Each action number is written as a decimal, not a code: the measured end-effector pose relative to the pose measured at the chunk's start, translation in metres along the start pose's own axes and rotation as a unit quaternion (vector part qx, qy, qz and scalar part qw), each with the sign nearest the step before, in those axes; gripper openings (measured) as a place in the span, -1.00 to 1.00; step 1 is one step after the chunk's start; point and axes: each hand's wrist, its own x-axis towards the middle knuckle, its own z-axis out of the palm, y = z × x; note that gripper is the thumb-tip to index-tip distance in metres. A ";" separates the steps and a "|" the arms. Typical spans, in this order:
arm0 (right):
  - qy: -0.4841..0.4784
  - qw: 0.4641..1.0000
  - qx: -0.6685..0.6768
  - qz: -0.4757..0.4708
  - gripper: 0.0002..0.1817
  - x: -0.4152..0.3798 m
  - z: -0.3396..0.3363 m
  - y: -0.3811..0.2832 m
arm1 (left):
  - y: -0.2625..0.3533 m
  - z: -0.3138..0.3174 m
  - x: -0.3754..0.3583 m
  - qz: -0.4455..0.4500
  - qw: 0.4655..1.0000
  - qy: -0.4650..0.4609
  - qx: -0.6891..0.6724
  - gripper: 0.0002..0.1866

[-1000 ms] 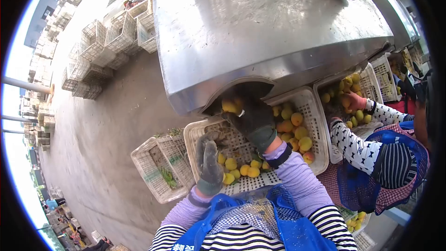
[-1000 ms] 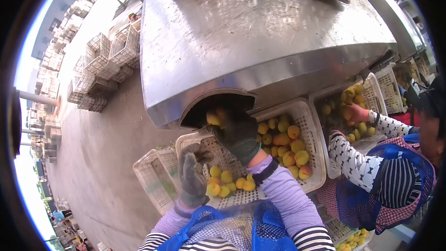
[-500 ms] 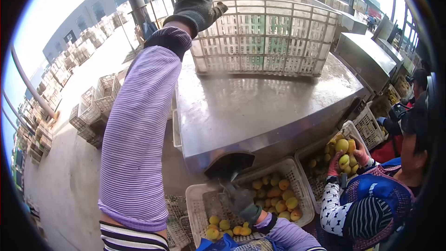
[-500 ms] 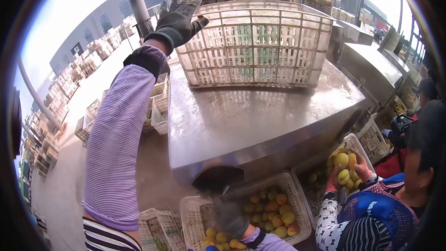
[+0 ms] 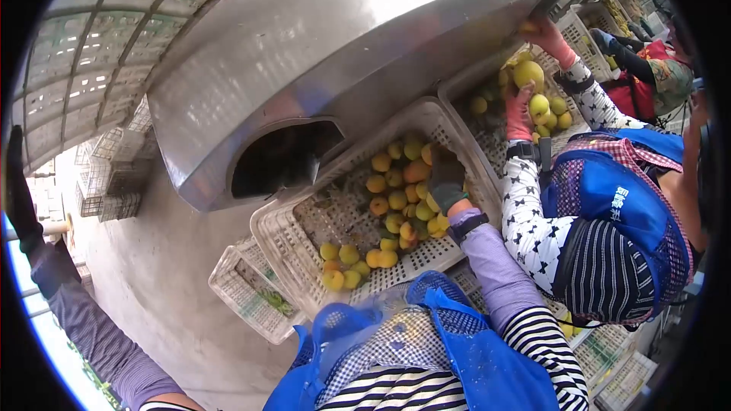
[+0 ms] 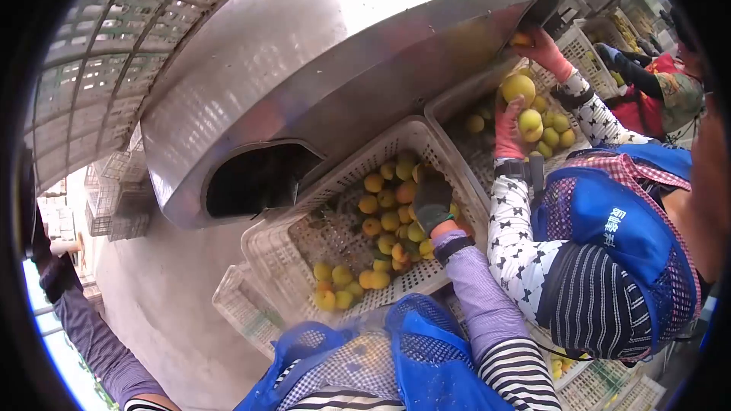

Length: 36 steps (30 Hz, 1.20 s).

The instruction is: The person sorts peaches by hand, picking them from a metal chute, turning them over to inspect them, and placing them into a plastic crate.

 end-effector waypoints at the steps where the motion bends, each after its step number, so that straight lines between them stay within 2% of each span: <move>1: 0.032 0.999 -0.014 -0.015 -0.49 0.009 0.018 0.007 | -0.073 -0.018 -0.029 0.013 0.995 -0.012 -0.099 -0.57; 2: 0.064 0.997 -0.027 -0.030 -0.45 0.015 0.048 0.017 | -0.146 -0.027 -0.053 0.026 0.980 -0.024 -0.197 -0.52; 3: 0.116 0.985 -0.064 -0.107 -0.33 0.021 0.088 0.026 | -0.159 -0.054 -0.076 -0.046 0.981 -0.022 -0.188 -0.54; 4: -0.090 0.992 -0.069 -0.054 -0.28 0.026 0.097 0.030 | -0.168 -0.074 -0.102 -0.116 0.977 -0.014 -0.177 -0.56; 5: -0.025 0.999 -0.033 -0.016 -0.48 0.032 0.126 0.039 | -0.170 -0.073 -0.134 -0.214 0.950 0.068 -0.219 -0.61; 6: 0.074 0.989 -0.104 -0.073 -0.52 0.037 0.134 0.040 | -0.156 -0.068 -0.161 -0.245 0.945 0.065 -0.205 -0.65; 7: -0.013 0.972 -0.199 -0.123 -0.55 0.042 0.139 0.051 | -0.174 -0.070 -0.185 -0.308 0.935 0.048 -0.168 -0.71; 8: -0.018 0.974 -0.185 -0.131 -0.57 0.047 0.138 0.048 | -0.158 -0.073 -0.205 -0.328 0.932 0.067 -0.141 -0.73; 10: 0.010 0.975 -0.162 -0.154 -0.60 0.062 0.150 0.088 | -0.191 -0.080 -0.254 -0.370 0.923 0.049 -0.093 -0.70; 11: -0.019 0.979 -0.156 -0.131 -0.60 0.063 0.146 0.102 | -0.179 -0.066 -0.269 -0.393 0.915 0.062 -0.067 -0.67; 12: -0.048 0.981 -0.150 -0.111 -0.60 0.067 0.138 0.111 | -0.182 -0.066 -0.292 -0.395 0.918 0.003 0.043 -0.57; 13: -0.048 0.980 -0.152 -0.119 -0.60 0.067 0.123 0.111 | -0.155 -0.054 -0.304 -0.383 0.912 -0.017 0.143 -0.43; 14: -0.009 0.979 -0.132 -0.156 -0.59 0.062 0.096 0.089 | -0.177 -0.042 -0.330 -0.373 0.899 -0.061 0.224 -0.38; 15: 0.027 0.977 -0.120 -0.177 -0.58 0.045 0.070 0.061 | -0.184 -0.015 -0.334 -0.424 0.861 -0.145 0.241 -0.40; 16: 0.023 0.977 -0.130 -0.169 -0.58 0.036 0.054 0.025 | -0.217 0.013 -0.352 -0.436 0.833 -0.193 0.279 -0.42; 17: -0.096 0.993 -0.002 -0.075 -0.59 0.034 0.040 -0.011 | -0.242 0.032 -0.367 -0.432 0.821 -0.227 0.297 -0.37; 18: -0.208 0.969 0.129 0.025 -0.60 0.034 0.033 -0.036 | -0.255 0.046 -0.386 -0.426 0.808 -0.260 0.314 -0.31; 19: -0.200 0.971 0.120 0.048 -0.60 0.031 0.034 -0.040 | -0.275 0.072 -0.411 -0.436 0.791 -0.296 0.312 -0.34; 20: -0.188 0.941 0.277 0.053 -0.57 0.028 0.041 -0.031 | -0.291 0.093 -0.447 -0.443 0.773 -0.331 0.311 -0.38; 21: -0.165 0.888 0.427 0.053 -0.54 0.021 0.043 -0.024 | -0.288 0.102 -0.489 -0.442 0.763 -0.355 0.309 -0.36; 22: -0.203 0.846 0.482 0.104 -0.53 0.007 0.019 -0.043 | -0.268 0.121 -0.524 -0.469 0.742 -0.372 0.301 -0.38; 23: -0.237 0.793 0.539 0.154 -0.52 -0.003 -0.007 -0.056 | -0.264 0.134 -0.577 -0.475 0.752 -0.364 0.277 -0.40; 24: -0.228 0.802 0.542 0.110 -0.55 -0.013 0.003 -0.048 | -0.244 0.145 -0.609 -0.485 0.722 -0.417 0.262 -0.43; 25: -0.237 0.836 0.495 0.024 -0.54 -0.027 0.004 -0.036 | -0.222 0.146 -0.647 -0.515 0.696 -0.447 0.222 -0.45; 26: -0.318 0.571 0.727 0.213 -0.49 -0.032 -0.001 -0.038 | -0.215 0.159 -0.700 -0.472 0.682 -0.489 0.269 -0.50; 27: -0.302 0.525 0.773 0.190 -0.45 -0.042 -0.007 -0.046 | -0.211 0.163 -0.740 -0.509 0.654 -0.504 0.242 -0.54; 28: -0.298 0.530 0.769 0.196 -0.45 -0.044 -0.012 -0.052 | -0.217 0.163 -0.786 -0.608 0.611 -0.479 0.167 -0.58; 29: -0.298 0.621 0.715 0.122 -0.40 -0.045 -0.018 -0.058 | -0.226 0.166 -0.820 -0.769 0.523 -0.366 0.032 -0.62; 30: -0.294 0.700 0.649 0.047 -0.33 -0.046 -0.027 -0.062 | -0.237 0.172 -0.846 -0.895 0.389 -0.203 -0.083 -0.65; 31: -0.289 0.671 0.676 0.097 -0.23 -0.046 -0.033 -0.071 | -0.235 0.177 -0.826 -0.933 0.322 -0.090 -0.134 -0.69; 32: -0.291 0.667 0.679 0.095 -0.23 -0.047 -0.036 -0.076 | -0.241 0.181 -0.821 -0.849 0.509 -0.111 -0.088 -0.68; 33: -0.278 0.699 0.654 0.082 -0.20 -0.048 -0.039 -0.080 | -0.247 0.196 -0.812 -0.728 0.673 -0.127 -0.037 -0.64; 34: -0.265 0.729 0.628 0.068 -0.17 -0.051 -0.041 -0.085 | -0.168 0.178 -0.694 -0.569 0.814 -0.081 -0.080 -0.63; 35: -0.265 0.728 0.628 0.066 -0.17 -0.055 -0.045 -0.092 | -0.122 0.176 -0.622 -0.495 0.851 -0.024 -0.174 -0.65; 36: -0.243 0.740 0.624 0.062 -0.14 -0.059 -0.049 -0.102 | -0.073 0.165 -0.559 -0.465 0.838 -0.011 -0.285 -0.67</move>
